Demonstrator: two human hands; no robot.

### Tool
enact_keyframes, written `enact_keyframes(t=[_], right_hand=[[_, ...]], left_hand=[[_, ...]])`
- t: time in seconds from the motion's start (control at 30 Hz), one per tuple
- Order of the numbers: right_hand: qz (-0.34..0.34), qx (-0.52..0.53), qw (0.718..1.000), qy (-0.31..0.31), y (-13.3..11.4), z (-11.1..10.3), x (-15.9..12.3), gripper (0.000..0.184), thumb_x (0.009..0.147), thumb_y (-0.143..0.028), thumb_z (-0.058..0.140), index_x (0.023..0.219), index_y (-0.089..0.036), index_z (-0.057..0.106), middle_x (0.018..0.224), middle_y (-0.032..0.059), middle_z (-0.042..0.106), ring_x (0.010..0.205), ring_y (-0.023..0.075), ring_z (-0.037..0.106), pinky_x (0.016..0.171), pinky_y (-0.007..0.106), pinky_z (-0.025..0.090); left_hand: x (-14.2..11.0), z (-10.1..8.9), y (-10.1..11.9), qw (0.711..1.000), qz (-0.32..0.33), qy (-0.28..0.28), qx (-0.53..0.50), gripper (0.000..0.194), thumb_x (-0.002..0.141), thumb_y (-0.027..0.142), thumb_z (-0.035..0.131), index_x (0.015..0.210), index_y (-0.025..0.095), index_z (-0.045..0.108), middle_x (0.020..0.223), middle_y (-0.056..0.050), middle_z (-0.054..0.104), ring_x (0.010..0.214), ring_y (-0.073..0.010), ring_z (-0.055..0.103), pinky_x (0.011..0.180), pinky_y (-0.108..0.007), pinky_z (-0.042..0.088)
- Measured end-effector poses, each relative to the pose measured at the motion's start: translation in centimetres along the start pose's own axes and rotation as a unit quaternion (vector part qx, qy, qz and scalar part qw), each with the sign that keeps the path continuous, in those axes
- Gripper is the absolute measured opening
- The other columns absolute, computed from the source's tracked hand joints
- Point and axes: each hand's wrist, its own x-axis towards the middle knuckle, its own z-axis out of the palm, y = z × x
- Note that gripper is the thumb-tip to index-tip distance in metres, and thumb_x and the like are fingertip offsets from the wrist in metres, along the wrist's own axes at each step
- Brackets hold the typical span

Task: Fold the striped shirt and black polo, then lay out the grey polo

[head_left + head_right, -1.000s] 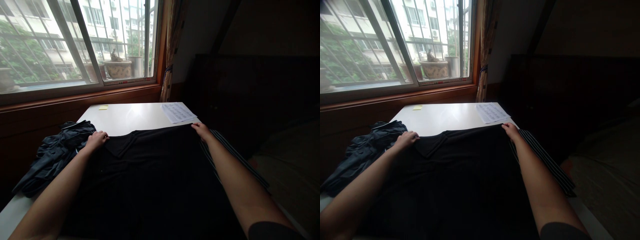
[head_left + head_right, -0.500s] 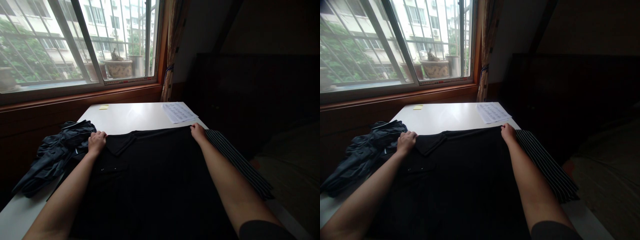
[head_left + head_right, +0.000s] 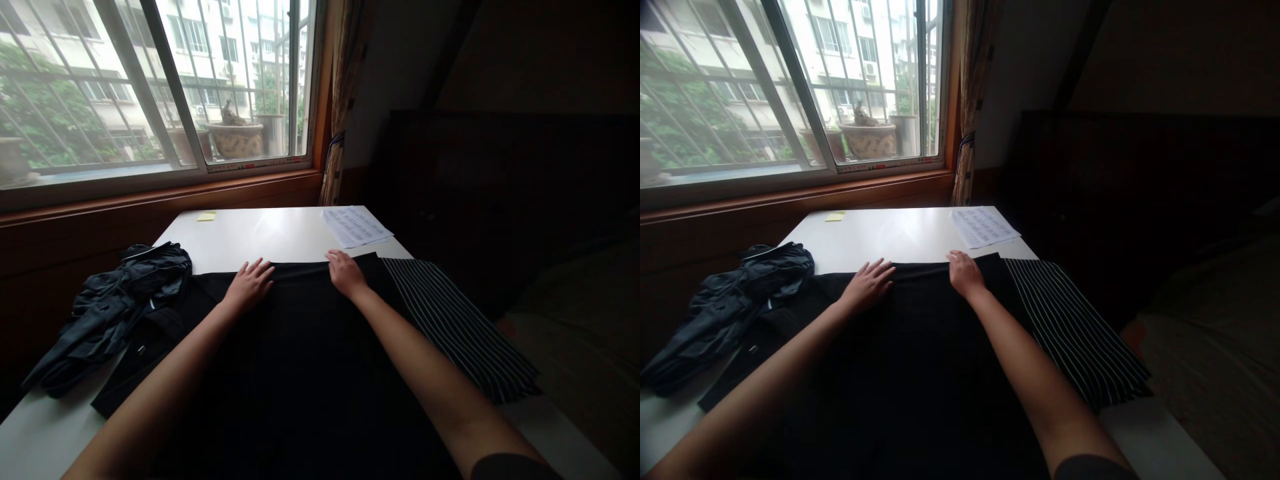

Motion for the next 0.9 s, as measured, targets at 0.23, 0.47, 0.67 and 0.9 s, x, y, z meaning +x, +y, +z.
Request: enact_keyframes(t=[0.23, 0.47, 0.67, 0.9], right_hand=[[-0.061, 0.019, 0.987, -0.146, -3.8, 3.5, -0.5, 0.066, 0.103, -0.056, 0.030, 0.156, -0.018, 0.036, 0.165, 0.0089, 0.028, 0.153, 0.0245, 0.022, 0.124, 0.046, 0.017], [0.049, -0.060, 0.986, -0.146, 4.4, 1.2, -1.5, 0.066, 0.102, -0.054, 0.029, 0.157, -0.016, 0.035, 0.165, 0.0113, 0.028, 0.153, 0.0248, 0.023, 0.124, 0.046, 0.012], [0.080, -0.111, 0.983, -0.123, 7.1, 0.1, -2.1, 0.067, 0.100, -0.053, 0.032, 0.152, -0.012, 0.043, 0.161, 0.0152, 0.036, 0.153, 0.0285, 0.021, 0.124, 0.052, 0.002], [0.186, -0.100, 0.975, -0.061, 9.8, -1.9, -3.4, 0.067, 0.101, -0.053, 0.027, 0.154, -0.014, 0.039, 0.164, 0.0142, 0.028, 0.152, 0.0330, 0.019, 0.121, 0.062, 0.006]], left_hand=[[2.3, 2.6, 2.2, 0.992, -0.072, -0.098, -0.035, 0.063, 0.102, 0.058, 0.027, 0.157, 0.029, 0.032, 0.166, -0.004, 0.025, 0.155, -0.0267, 0.019, 0.124, -0.056, 0.014], [2.6, 2.6, 0.7, 0.990, -0.099, -0.098, -0.028, 0.062, 0.102, 0.057, 0.026, 0.157, 0.029, 0.031, 0.167, -0.005, 0.024, 0.155, -0.0262, 0.015, 0.122, -0.057, 0.015], [2.4, 2.6, 1.0, 0.989, -0.102, -0.101, -0.026, 0.064, 0.102, 0.057, 0.024, 0.158, 0.028, 0.029, 0.167, -0.005, 0.022, 0.156, -0.0264, 0.014, 0.122, -0.056, 0.015], [2.3, 2.5, 1.2, 0.991, -0.100, -0.086, -0.019, 0.062, 0.102, 0.056, 0.026, 0.157, 0.029, 0.032, 0.166, -0.005, 0.028, 0.155, -0.0272, 0.017, 0.122, -0.056, 0.015]])
